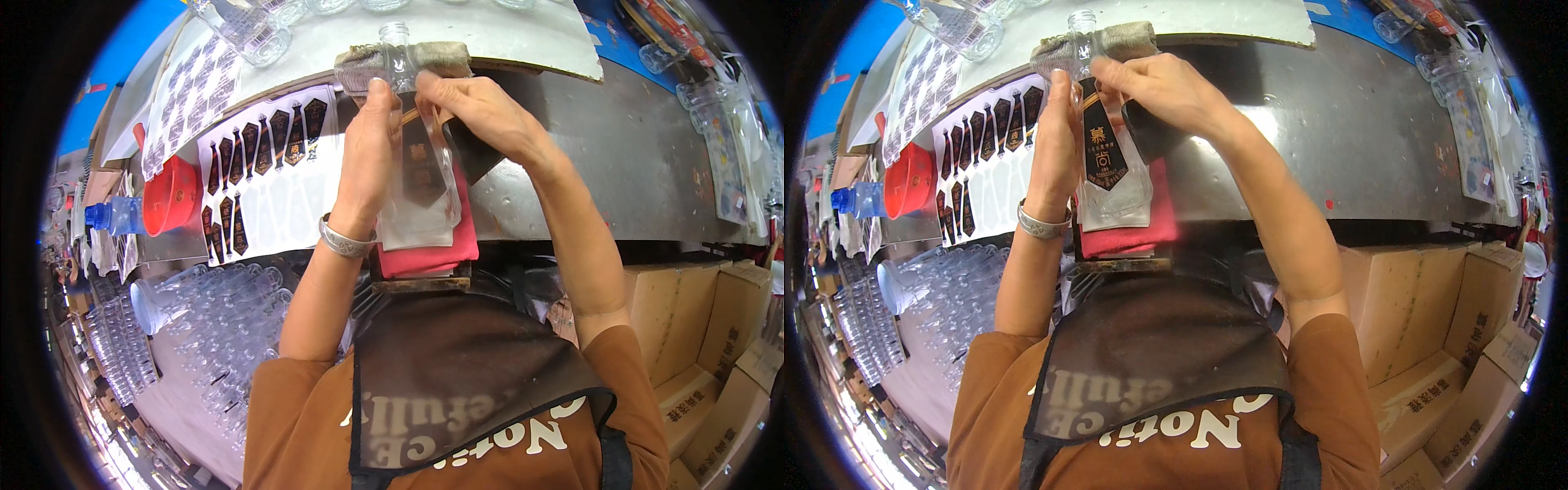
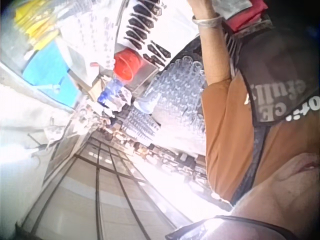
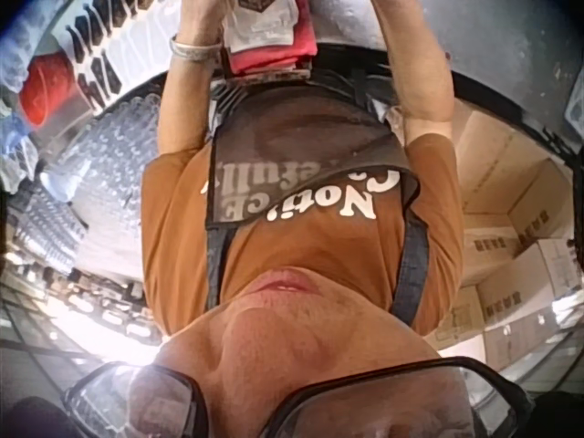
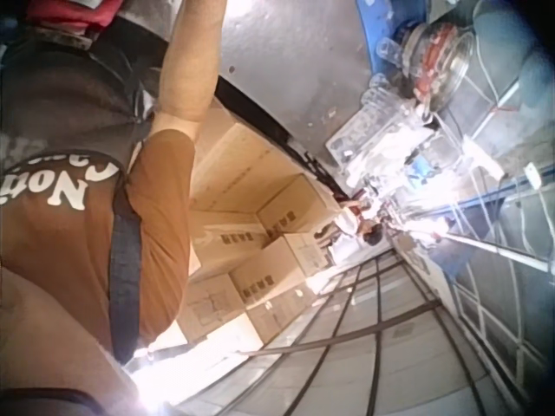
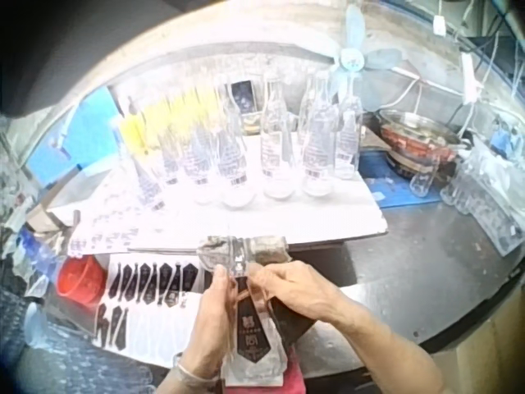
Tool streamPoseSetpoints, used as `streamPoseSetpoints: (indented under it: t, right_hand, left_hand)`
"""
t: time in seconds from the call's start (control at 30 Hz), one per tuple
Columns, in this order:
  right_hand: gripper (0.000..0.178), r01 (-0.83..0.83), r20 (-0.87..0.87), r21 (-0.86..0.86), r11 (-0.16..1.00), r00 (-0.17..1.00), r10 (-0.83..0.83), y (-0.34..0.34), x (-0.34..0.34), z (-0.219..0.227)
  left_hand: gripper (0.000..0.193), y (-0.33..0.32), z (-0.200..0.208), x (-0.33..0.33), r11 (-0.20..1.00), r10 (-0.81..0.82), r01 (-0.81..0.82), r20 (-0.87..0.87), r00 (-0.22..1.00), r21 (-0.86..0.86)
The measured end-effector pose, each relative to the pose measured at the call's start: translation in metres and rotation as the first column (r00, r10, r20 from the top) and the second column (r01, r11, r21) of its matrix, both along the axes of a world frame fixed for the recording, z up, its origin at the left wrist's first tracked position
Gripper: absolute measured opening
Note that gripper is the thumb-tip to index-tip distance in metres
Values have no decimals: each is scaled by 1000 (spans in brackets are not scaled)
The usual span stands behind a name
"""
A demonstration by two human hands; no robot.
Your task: The person repeatedly picks up clear glass bottles, applies a dark rectangular label to the side, and wipes the surface with a black cloth. They then place the labeled bottles on a nearby table. The process is repeated for multiple bottles in a consistent sequence.
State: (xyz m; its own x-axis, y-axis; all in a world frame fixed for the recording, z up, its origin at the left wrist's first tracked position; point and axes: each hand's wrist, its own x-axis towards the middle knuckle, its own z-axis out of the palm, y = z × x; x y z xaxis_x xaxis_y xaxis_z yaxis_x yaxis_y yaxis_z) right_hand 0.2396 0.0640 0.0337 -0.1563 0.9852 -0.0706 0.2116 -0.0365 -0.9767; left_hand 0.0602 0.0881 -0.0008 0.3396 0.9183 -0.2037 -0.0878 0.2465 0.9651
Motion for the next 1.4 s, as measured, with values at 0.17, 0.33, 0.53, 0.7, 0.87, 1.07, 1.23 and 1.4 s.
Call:
streamPoseSetpoints:
  t: [0.17,0.33,0.53,0.7,0.87,1.07,1.23,1.4]
  right_hand:
    - [61,14,249,-5,1000,968,-12,8,-1,11]
    - [63,17,248,-1,1000,969,-16,8,-2,10]
    - [72,24,147,-39,999,989,-18,1,-1,14]
    - [71,13,289,5,1000,957,-13,6,2,21]
    - [70,20,424,24,1000,905,-28,7,-2,27]
    - [71,16,434,33,999,900,-29,6,-4,29]
    - [69,22,421,89,996,905,-58,4,-6,26]
    - [69,27,406,90,996,912,-61,4,-6,25]
  left_hand:
    - [57,-4,7,5,989,-7,13,-39,999,149]
    - [57,-6,7,5,988,4,3,-41,999,153]
    - [54,-12,12,1,993,19,8,231,973,-118]
    - [62,-31,11,-7,982,-105,89,86,991,166]
    - [63,-42,8,-2,963,-31,4,92,995,271]
    - [62,-43,10,-2,966,-64,22,156,986,256]
    - [65,-41,8,-3,978,-78,42,172,982,203]
    - [65,-41,9,-3,975,-95,53,192,977,214]
